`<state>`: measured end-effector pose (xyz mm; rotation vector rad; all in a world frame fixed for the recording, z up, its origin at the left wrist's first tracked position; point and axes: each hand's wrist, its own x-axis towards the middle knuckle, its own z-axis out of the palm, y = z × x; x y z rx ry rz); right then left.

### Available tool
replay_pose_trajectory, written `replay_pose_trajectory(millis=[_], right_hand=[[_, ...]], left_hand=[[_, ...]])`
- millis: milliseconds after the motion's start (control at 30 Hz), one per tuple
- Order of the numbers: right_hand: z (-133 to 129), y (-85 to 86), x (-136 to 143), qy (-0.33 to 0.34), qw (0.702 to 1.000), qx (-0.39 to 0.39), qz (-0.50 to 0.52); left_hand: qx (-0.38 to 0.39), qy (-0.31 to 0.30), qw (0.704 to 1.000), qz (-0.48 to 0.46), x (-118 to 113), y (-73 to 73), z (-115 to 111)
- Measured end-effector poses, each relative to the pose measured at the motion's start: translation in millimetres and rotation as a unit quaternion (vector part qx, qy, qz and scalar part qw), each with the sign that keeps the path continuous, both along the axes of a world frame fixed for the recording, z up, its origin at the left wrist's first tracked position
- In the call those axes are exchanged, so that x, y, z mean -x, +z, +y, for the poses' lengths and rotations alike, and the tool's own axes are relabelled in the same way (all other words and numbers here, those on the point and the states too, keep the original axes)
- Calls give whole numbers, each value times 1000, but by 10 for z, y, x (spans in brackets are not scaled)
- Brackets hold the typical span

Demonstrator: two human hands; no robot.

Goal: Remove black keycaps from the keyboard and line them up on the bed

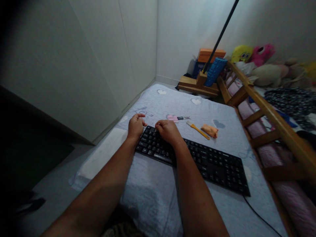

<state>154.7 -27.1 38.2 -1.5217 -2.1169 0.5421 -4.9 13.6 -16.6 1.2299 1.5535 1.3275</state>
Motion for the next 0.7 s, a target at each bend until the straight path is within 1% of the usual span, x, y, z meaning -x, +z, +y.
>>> replay_pose_trajectory(millis=[67, 167, 300, 533, 700], right_hand=[[5, -4, -16, 2, 1000, 2, 1], [5, 1, -31, 5, 1000, 2, 4], [0, 18, -51, -1, 1000, 5, -1], [5, 17, -79, -6, 1000, 3, -9], [5, 26, -60, -17, 1000, -3, -10]], left_hand=[[10, 0, 1000, -14, -6, 3, 1], [22, -2, 1000, -8, -5, -4, 4], [9, -8, 1000, 4, 0, -17, 7], [15, -26, 999, -43, -14, 15, -21], [11, -31, 999, -36, 5, -47, 6]])
